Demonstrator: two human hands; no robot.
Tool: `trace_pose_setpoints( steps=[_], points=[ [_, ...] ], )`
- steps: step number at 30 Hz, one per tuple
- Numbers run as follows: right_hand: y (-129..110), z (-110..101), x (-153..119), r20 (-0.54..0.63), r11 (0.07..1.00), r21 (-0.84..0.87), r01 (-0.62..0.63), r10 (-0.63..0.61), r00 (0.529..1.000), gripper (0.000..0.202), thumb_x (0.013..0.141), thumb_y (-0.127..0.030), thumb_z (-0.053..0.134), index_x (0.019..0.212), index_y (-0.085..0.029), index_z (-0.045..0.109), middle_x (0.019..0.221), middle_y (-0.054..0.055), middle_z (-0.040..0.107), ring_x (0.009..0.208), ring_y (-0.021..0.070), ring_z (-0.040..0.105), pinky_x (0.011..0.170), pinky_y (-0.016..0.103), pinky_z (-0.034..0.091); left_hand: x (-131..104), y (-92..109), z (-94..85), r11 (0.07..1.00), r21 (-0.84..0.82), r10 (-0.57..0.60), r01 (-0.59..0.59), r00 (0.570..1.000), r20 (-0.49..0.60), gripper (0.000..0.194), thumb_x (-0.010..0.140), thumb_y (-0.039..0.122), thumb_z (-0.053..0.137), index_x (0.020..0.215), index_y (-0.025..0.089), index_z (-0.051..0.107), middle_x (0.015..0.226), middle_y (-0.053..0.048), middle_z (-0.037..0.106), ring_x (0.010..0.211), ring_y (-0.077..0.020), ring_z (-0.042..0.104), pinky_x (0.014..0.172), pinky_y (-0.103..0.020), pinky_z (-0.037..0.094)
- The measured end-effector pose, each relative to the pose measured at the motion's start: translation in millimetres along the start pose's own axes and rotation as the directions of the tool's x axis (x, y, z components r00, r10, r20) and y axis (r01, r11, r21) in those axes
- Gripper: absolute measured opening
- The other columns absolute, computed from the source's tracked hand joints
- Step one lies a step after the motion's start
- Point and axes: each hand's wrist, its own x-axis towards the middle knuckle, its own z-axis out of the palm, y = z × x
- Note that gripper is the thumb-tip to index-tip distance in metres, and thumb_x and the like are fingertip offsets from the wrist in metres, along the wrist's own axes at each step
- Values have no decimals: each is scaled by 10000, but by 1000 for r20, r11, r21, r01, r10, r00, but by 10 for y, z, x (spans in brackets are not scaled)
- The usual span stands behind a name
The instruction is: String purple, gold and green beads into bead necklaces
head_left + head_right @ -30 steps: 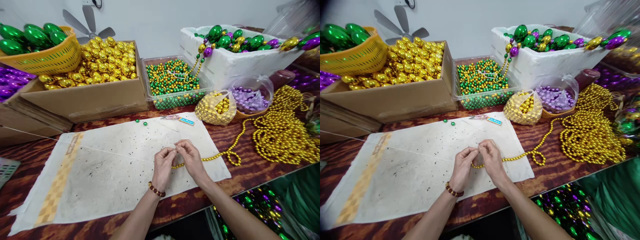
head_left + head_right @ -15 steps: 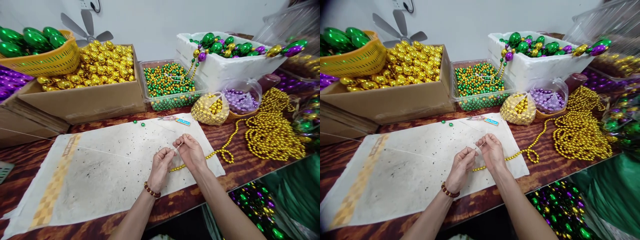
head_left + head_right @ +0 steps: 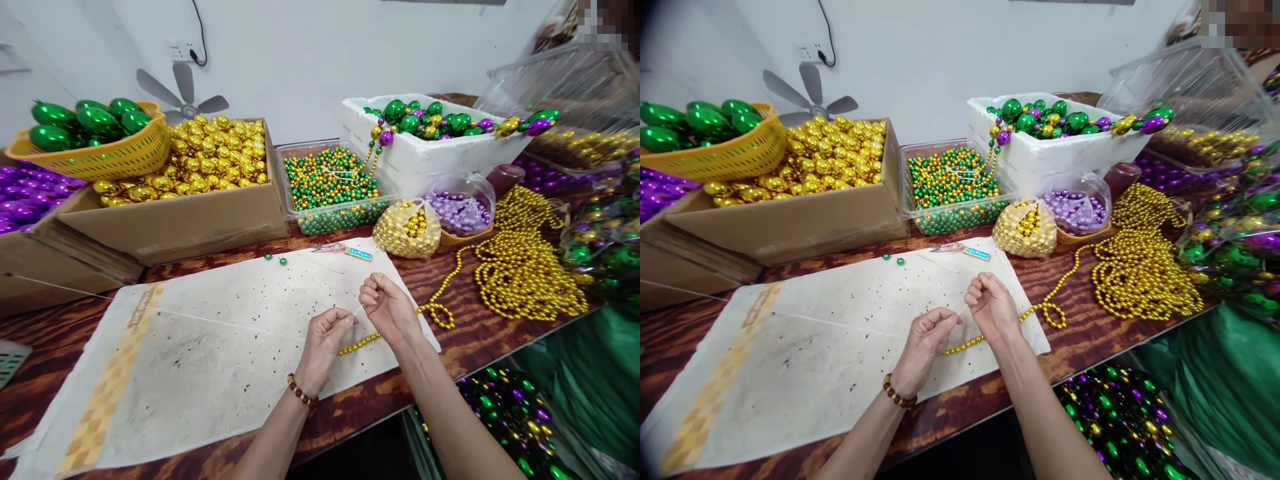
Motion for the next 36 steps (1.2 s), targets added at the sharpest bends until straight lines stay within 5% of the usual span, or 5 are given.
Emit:
trace_pose_setpoints(
  steps=[11, 18, 22, 28, 36],
  points=[
    [35, -168, -177, 146, 959, -281, 46, -4, 989, 237, 769, -273, 725, 989, -222, 653, 1054, 38, 677, 1027, 191, 621, 946, 385, 469, -36, 234, -16, 972, -73, 220, -224, 974, -59, 159, 836, 303, 628, 822, 160, 697, 841, -50, 663, 843, -162, 566, 831, -273, 415],
    [239, 57, -376, 323, 743, -631, 221, -6, 946, 169, 910, -314, 534, 1019, -220, 623, 778, -15, 622, 701, 120, 606, 680, 243, 491, -3, 483, -160, 961, -67, 261, -267, 962, -85, 196, 855, 260, 586, 1023, 188, 656, 737, -5, 574, 774, -146, 530, 777, -271, 415],
    [163, 104, -391, 371, 636, -722, 271, 25, 928, 205, 915, -267, 482, 763, -195, 599, 642, -36, 525, 530, 98, 493, 496, 200, 402, -24, 575, -265, 927, 270, 269, -259, 963, 2, 265, 890, 238, 475, 1091, 199, 643, 742, -18, 569, 740, -163, 517, 741, -288, 400],
    [114, 107, -435, 409, 455, -802, 387, -55, 911, 64, 833, -161, 558, 862, -218, 554, 699, -39, 527, 651, 134, 498, 611, 240, 384, -85, 560, -305, 553, 725, 291, -409, 911, 292, 225, 905, 178, 388, 849, 209, 603, 752, -23, 586, 684, -168, 514, 682, -286, 355],
    [-2, 26, -529, 574, 166, -799, 577, -73, 816, 149, 862, -110, 545, 964, -215, 514, 934, 21, 574, 859, 166, 560, 741, 264, 423, -52, 500, -303, 814, 543, 39, -205, 953, 302, 249, 867, 390, 537, 721, 191, 575, 674, -7, 541, 567, -131, 444, 525, -238, 312]
  ],
)
